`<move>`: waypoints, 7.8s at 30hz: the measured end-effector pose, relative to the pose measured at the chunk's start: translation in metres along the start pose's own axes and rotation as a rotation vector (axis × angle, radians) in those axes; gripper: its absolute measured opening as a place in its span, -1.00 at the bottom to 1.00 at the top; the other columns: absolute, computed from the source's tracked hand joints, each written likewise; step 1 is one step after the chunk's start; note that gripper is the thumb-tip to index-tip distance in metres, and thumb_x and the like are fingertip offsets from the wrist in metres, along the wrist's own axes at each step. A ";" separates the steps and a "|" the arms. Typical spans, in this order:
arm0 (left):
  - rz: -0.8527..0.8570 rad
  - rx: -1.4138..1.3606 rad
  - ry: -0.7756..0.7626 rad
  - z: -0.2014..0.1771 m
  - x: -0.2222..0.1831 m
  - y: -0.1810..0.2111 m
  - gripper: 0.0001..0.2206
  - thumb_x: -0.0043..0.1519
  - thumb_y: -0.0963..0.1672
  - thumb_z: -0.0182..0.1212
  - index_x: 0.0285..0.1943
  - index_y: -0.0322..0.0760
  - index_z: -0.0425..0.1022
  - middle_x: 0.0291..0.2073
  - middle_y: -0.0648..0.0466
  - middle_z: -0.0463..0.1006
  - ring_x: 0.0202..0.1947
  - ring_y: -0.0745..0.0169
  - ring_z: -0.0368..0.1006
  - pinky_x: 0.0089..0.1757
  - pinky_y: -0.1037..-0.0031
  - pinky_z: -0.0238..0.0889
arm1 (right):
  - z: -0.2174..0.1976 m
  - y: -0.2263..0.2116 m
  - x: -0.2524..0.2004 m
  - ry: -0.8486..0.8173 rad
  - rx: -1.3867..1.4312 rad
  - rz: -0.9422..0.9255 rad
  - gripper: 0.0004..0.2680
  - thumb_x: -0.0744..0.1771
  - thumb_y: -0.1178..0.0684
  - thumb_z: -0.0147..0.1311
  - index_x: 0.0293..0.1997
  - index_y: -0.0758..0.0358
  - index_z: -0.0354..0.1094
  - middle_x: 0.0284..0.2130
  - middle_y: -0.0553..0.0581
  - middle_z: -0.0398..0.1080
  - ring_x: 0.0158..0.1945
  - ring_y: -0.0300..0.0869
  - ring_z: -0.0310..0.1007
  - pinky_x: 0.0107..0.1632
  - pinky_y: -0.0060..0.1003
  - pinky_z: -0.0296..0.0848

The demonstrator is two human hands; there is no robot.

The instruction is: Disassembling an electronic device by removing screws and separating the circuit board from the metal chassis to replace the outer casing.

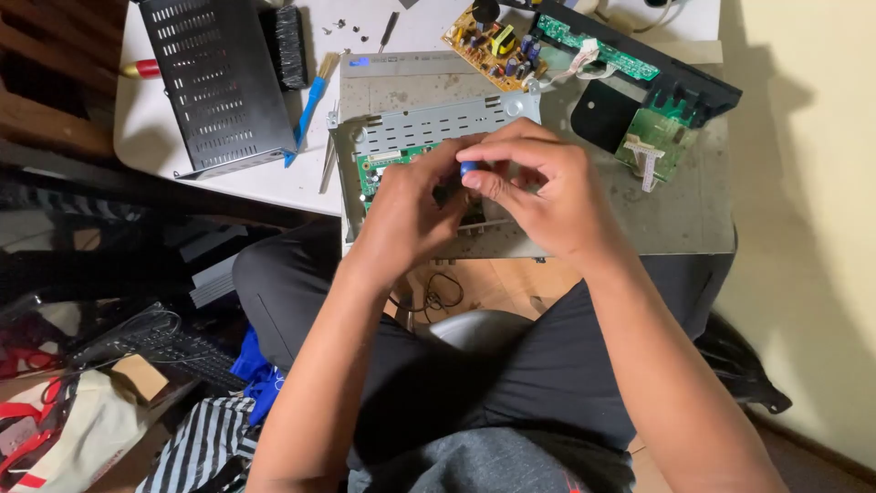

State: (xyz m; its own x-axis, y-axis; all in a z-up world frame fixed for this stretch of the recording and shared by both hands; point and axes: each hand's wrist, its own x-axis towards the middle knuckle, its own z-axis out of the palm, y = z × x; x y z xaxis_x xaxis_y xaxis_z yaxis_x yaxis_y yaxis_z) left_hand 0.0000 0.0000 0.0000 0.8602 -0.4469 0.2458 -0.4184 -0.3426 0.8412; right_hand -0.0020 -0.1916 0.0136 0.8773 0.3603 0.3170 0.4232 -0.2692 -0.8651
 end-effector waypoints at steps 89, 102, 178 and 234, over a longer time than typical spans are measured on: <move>0.024 -0.196 0.173 0.004 -0.001 0.008 -0.58 0.26 -0.28 0.26 0.32 -0.19 0.40 -0.13 -0.14 0.69 -0.06 -0.17 0.66 0.04 0.04 0.45 | 0.008 0.028 -0.028 0.652 0.071 0.014 -0.84 0.38 0.00 0.20 -0.06 0.24 0.47 -0.27 0.17 0.51 -0.26 -0.26 0.33 -0.11 -0.39 0.38; -0.547 0.129 0.544 -0.026 -0.076 -0.024 -0.75 0.24 -0.15 0.35 0.07 -0.34 0.55 -0.38 -0.06 0.51 -0.48 0.23 0.29 -0.36 0.35 0.27 | -0.026 0.043 -0.073 0.370 -0.480 0.183 -0.81 0.32 0.36 0.24 0.01 0.32 0.57 -0.32 0.26 0.52 -0.34 0.00 0.51 -0.29 -0.24 0.51; 0.223 0.362 0.937 0.025 -0.083 -0.089 -0.60 0.11 -0.53 0.02 0.03 -0.51 0.46 -0.20 -0.15 0.61 -0.29 -0.02 0.57 -0.27 0.36 0.45 | 0.019 -0.015 -0.040 0.349 -0.367 -0.122 -0.92 0.42 0.46 -0.05 -0.09 0.60 0.37 -0.08 0.45 0.47 0.03 0.16 0.56 0.08 -0.15 0.65; 0.062 0.487 0.431 0.028 -0.043 0.045 -0.96 0.37 -0.17 0.30 -0.12 -0.24 0.55 -0.46 0.19 0.48 -0.56 0.26 0.32 -0.49 0.44 0.16 | 0.053 -0.022 -0.058 0.798 0.081 0.480 -0.88 0.34 0.39 0.26 -0.24 0.45 0.34 -0.43 0.16 0.39 -0.43 -0.37 0.12 -0.28 -0.51 0.25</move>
State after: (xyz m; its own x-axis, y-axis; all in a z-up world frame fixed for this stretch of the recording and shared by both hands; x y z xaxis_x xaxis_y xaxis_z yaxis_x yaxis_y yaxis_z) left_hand -0.0635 -0.0191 0.0140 0.8276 -0.1411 0.5433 -0.4682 -0.7074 0.5295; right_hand -0.0741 -0.1586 -0.0062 0.8627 -0.5015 0.0657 -0.0158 -0.1567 -0.9875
